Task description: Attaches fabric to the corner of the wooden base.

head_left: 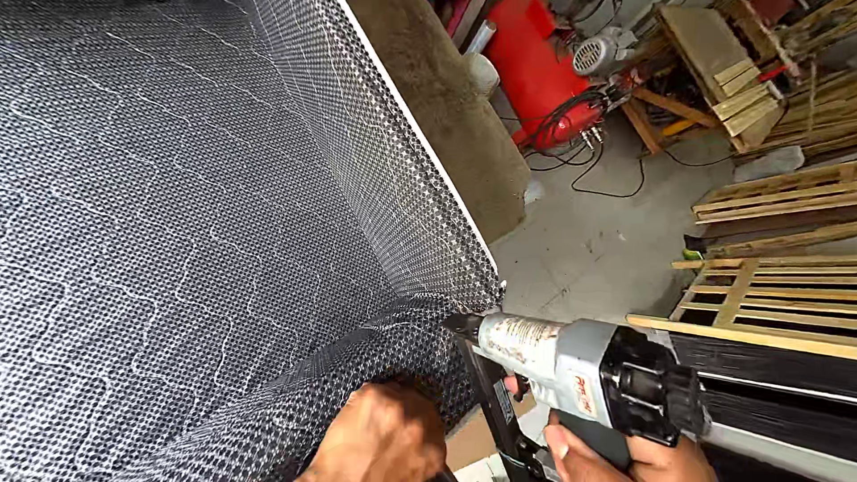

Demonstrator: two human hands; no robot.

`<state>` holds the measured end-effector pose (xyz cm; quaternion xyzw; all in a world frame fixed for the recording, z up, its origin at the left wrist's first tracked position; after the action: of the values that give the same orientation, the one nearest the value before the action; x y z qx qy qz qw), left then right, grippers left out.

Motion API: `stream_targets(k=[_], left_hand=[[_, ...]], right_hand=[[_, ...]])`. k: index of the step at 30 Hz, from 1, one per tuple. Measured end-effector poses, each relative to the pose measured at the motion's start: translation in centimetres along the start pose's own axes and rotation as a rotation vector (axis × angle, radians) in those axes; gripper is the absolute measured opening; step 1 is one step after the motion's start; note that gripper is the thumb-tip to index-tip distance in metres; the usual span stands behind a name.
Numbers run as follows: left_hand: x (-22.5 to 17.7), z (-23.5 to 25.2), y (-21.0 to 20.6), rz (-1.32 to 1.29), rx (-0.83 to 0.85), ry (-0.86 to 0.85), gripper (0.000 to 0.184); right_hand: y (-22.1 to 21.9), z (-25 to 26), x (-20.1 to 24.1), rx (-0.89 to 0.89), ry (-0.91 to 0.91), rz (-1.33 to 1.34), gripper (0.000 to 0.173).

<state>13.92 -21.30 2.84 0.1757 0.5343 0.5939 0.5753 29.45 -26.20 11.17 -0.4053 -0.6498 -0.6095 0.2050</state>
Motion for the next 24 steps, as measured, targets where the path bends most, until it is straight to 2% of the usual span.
stream_targets(k=[4,11,18,20,24], left_hand=[[0.4,0.1,-1.4,0.108,0.015,0.008,0.027],[0.8,-0.5,-1.9,0.049,-0.055,-0.039,0.026],[0.7,-1.0,-1.8,0.109,-0.145,-0.056,0.028],[0.7,-0.9,-1.5,0.116,-0.162,-0.062,0.028],[0.8,-1.0,-0.7,0.096,-0.211,-0.069,0.031]], right_hand=[[-0.8,1.0,0.5,0.041,-0.029,-0.074,0.028],[-2.4,-0.5,-1.1,0.075,-0.202,-0.15,0.032],[-3.2,-0.9,2.1,0.056,-0.228,-0.058,0.035],[-4.0,-0.8,2.8,0.063,-0.243,-0.113,0.032],[-4.6,-1.1,4.5,0.038,-0.214,-0.007,0.027]])
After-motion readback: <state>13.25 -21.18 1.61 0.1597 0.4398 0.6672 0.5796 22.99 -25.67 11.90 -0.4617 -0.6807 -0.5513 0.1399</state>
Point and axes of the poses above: each hand's wrist, its own z-axis towards the middle knuckle, its own y-axis out of the back of the hand, x = y × z, the point moved 9 cm from there along z, towards the middle knuckle, and after that the axes turned 3 degrees about -x, right-handed, at the moved point
